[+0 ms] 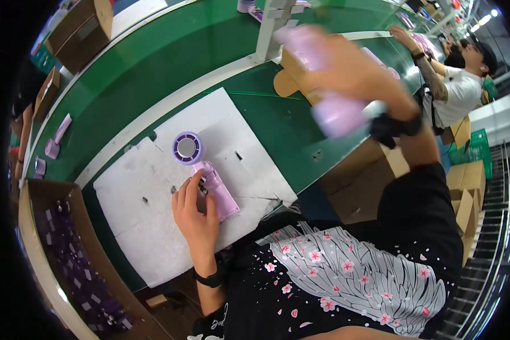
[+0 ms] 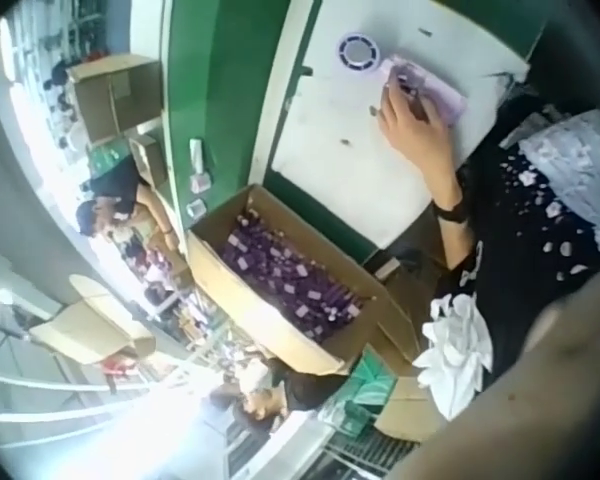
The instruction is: Assembling handheld electric fans by installing circuit boards and batteries into the plastic housings.
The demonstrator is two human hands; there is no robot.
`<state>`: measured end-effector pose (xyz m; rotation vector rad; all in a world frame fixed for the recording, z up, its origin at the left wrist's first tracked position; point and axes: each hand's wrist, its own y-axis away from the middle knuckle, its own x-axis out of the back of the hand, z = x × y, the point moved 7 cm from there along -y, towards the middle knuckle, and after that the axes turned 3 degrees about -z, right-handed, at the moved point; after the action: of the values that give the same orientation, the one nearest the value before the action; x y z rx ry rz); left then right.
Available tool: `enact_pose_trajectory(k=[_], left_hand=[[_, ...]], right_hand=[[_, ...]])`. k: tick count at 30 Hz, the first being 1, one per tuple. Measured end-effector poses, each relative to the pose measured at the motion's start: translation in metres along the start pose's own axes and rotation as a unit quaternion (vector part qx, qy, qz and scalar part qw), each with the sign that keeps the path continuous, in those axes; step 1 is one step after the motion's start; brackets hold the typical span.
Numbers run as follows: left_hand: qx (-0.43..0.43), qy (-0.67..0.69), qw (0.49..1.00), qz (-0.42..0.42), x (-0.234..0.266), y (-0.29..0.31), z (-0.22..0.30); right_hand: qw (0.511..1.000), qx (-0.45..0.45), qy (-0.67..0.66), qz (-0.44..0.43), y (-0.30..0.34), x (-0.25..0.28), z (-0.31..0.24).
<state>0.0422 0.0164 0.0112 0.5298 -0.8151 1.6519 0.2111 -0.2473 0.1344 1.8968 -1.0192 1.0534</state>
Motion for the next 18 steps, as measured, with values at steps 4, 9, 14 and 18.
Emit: enact_pose_trajectory(k=[4, 9, 14, 18], left_hand=[[-0.023, 0.022, 0.999, -0.005, -0.003, -0.004, 0.003], [-0.024, 0.024, 0.999, -0.004, -0.001, -0.002, 0.000], [-0.003, 0.018, 1.000, 0.002, 0.001, 0.001, -0.005], [-0.006, 0.043, 0.999, 0.004, 0.000, -0.002, 0.002]], right_hand=[[0.994, 0.029, 0.106, 0.001, -0.054, -0.079, -0.032], [0.992, -0.008, 0.112, -0.055, -0.091, -0.104, -0.005], [0.961, 0.177, -0.199, 0.069, -0.048, -0.003, 0.034], [0.910, -0.125, 0.139, 0.369, -0.010, 0.124, 0.263]])
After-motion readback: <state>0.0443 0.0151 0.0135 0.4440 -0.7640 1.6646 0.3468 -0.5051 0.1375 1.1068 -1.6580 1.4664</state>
